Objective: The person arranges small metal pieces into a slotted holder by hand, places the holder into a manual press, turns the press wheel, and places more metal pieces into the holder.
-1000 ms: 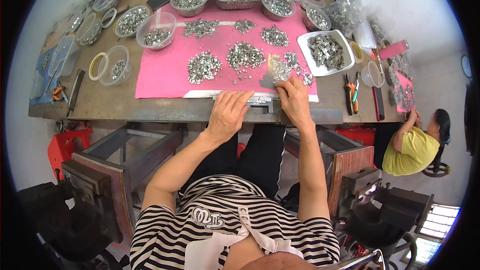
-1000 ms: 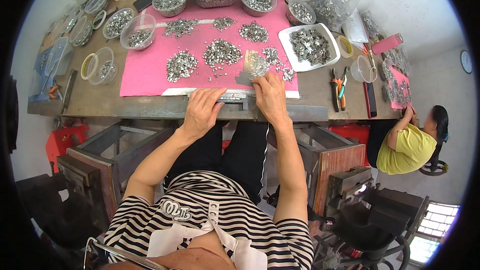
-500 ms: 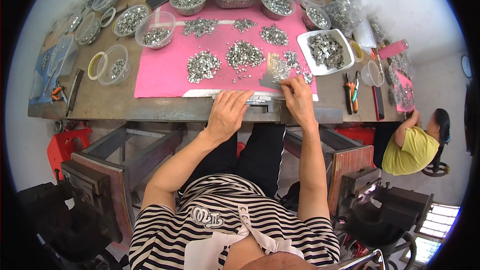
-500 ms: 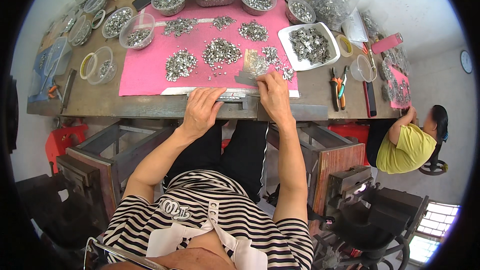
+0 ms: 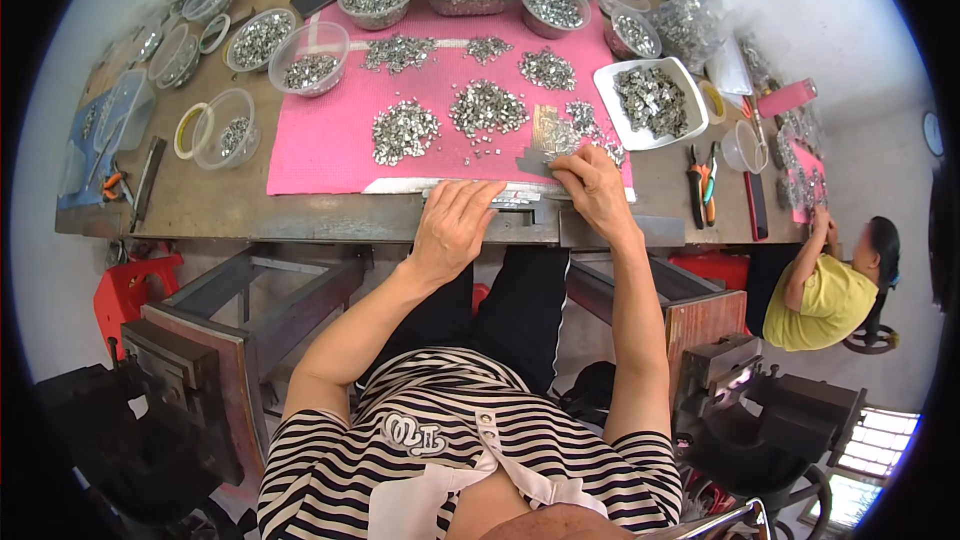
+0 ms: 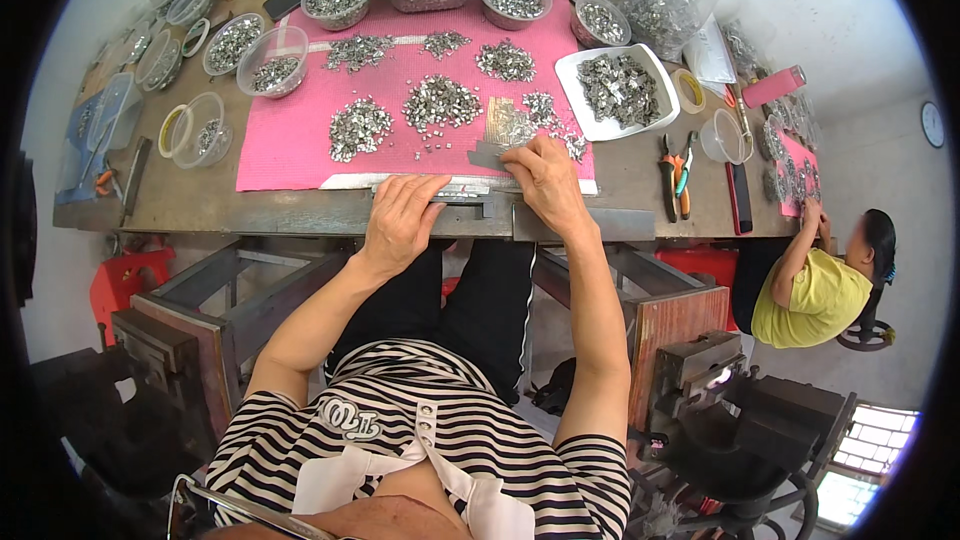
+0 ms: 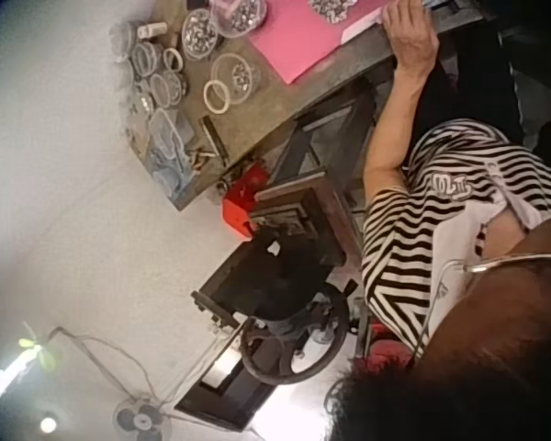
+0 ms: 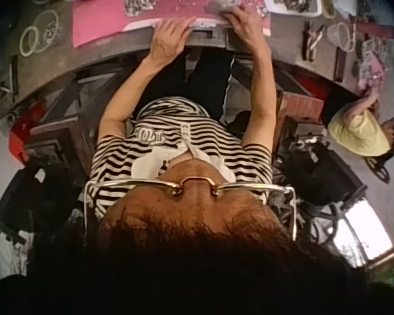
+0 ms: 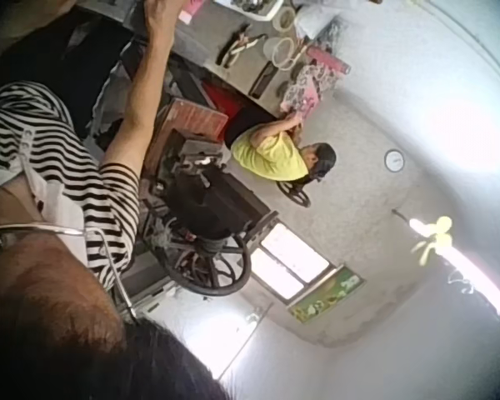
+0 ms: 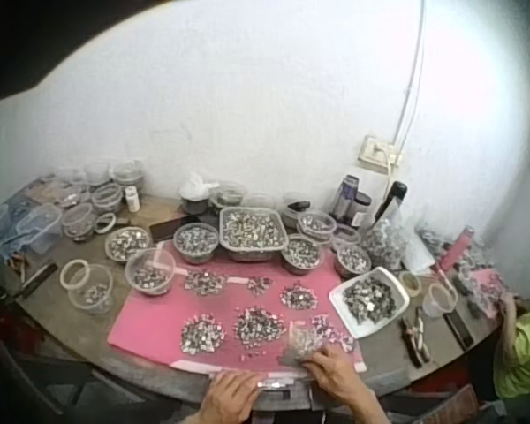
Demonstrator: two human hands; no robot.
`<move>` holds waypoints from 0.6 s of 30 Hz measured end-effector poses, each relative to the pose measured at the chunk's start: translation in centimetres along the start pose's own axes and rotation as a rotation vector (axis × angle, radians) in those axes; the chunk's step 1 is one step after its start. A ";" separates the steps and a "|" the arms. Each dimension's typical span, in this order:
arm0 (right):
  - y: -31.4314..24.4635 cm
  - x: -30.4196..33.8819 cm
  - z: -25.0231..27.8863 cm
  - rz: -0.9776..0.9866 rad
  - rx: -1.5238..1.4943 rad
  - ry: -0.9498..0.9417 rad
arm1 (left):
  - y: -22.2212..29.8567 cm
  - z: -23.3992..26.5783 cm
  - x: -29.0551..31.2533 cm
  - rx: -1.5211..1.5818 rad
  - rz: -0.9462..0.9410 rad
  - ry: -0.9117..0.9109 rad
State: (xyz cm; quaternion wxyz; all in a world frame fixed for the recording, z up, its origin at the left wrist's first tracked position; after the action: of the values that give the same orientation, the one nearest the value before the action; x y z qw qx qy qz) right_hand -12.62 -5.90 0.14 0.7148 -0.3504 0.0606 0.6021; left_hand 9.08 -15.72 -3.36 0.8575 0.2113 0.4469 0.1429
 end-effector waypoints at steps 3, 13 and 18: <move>0.3 0.0 -0.6 -0.112 -0.059 0.000 | 0.0 -0.1 0.0 0.007 -0.004 0.008; 0.2 -0.4 -1.6 -0.087 0.089 -0.152 | 0.0 -0.1 0.0 -0.003 -0.001 0.007; -1.0 0.4 -0.3 -0.219 -0.073 -0.062 | -0.2 0.0 0.2 -0.005 -0.011 0.008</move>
State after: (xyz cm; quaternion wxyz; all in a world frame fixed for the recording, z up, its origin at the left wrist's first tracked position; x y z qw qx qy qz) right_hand -11.55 -5.80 0.13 0.7645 -0.3620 -0.0223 0.5329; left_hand 9.17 -15.78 -3.58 0.8568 0.2062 0.4512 0.1404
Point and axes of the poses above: each hand's wrist, its own x-axis away from the middle knuckle, its own z-axis out of the back of the hand, y = z × x, the point moved 3 cm from there along -x, towards the middle knuckle, and after that the axes turned 8 degrees about y, right-handed, at the moved point
